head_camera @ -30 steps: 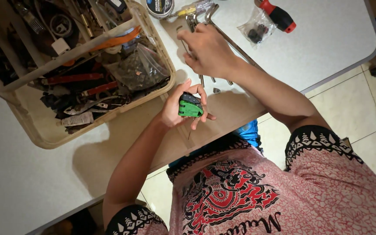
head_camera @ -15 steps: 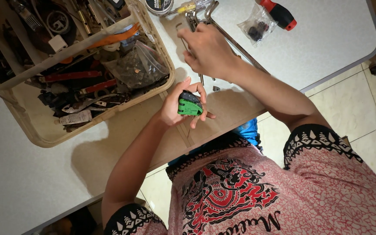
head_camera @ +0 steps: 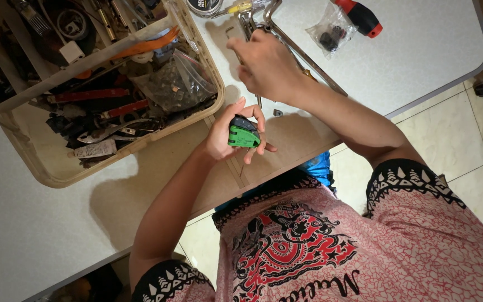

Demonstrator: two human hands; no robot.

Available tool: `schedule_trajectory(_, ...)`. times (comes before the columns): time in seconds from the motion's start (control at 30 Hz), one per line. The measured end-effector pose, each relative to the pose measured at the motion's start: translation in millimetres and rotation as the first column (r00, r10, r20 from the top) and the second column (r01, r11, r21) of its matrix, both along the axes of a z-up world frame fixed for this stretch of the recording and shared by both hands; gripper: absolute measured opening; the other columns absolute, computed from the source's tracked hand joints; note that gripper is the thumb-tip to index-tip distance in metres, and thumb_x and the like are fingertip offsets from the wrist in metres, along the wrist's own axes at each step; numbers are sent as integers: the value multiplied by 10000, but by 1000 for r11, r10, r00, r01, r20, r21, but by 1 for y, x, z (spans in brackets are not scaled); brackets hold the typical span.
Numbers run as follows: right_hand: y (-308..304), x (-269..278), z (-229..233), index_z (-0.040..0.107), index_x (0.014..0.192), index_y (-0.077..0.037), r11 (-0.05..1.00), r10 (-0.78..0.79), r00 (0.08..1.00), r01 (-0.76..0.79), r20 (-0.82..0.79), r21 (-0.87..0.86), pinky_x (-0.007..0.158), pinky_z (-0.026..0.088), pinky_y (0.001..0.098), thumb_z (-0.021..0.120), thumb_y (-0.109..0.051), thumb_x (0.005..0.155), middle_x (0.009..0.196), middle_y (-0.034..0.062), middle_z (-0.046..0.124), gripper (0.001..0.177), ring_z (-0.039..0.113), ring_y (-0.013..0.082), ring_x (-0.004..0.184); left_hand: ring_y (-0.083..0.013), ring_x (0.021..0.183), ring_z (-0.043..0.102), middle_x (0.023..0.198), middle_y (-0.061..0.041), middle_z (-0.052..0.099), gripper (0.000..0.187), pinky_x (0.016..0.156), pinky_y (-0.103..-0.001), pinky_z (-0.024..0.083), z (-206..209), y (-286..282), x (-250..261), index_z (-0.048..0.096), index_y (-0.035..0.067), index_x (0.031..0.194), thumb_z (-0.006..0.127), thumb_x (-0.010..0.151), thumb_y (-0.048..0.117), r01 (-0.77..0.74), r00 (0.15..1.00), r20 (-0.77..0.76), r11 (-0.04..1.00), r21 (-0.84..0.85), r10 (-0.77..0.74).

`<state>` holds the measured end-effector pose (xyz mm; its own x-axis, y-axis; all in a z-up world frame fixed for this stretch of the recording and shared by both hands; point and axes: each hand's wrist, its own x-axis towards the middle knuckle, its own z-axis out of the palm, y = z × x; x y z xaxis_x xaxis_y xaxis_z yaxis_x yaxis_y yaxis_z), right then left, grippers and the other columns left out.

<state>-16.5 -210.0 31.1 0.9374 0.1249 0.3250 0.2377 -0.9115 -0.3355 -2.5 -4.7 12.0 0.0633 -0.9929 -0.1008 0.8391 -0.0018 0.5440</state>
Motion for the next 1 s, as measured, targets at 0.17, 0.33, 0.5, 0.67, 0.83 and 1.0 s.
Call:
schedule_trajectory(0.17,2,2,-4,626,1309,-29,999,36,999,-37,14,33,699,527,373,775,-29,819,868,94,711,512,631,242,853,-287,531,616,703,-180,597,648,1064,-621,545,-1,0,0,549,11,962,261,1104,574,-3,1000,2,1000,0,3)
schedule_trajectory(0.33,4,-1,4,557,1363,-19,1000,-10,996,11,-85,15,660,498,418,755,-15,828,810,108,701,571,601,288,793,-291,530,618,691,-182,599,654,1074,-607,546,-2,0,1,553,10,975,268,1096,586,12,1000,12,1000,3,-12)
schedule_trajectory(0.5,15,2,7,427,1509,-22,1000,-24,986,26,-164,9,664,484,440,695,38,851,811,159,668,713,590,316,771,-284,500,604,729,-220,638,676,1072,-557,549,-1,0,2,557,7,984,265,1076,610,24,999,31,1000,11,-25)
schedule_trajectory(0.67,23,0,11,342,1584,-29,997,-25,979,40,-202,70,779,522,483,658,58,825,848,185,663,827,612,362,862,-282,506,604,727,-218,634,687,1045,-529,573,-1,3,3,561,1,981,275,1087,616,24,998,58,1000,10,-25)
schedule_trajectory(0.83,21,0,8,315,1587,-27,995,-30,982,48,-188,92,837,520,498,672,73,801,935,194,668,869,629,389,911,-295,536,622,732,-211,627,678,1009,-510,590,-2,1,3,562,-4,983,283,1089,605,25,997,66,1000,6,-25)
schedule_trajectory(1.0,24,8,-4,300,1538,-36,998,34,999,-34,11,58,885,531,486,708,93,661,1284,279,600,976,646,450,1054,-292,546,637,735,-212,638,674,923,-476,629,-3,2,0,569,-8,978,300,1084,601,18,999,46,1000,6,-18)
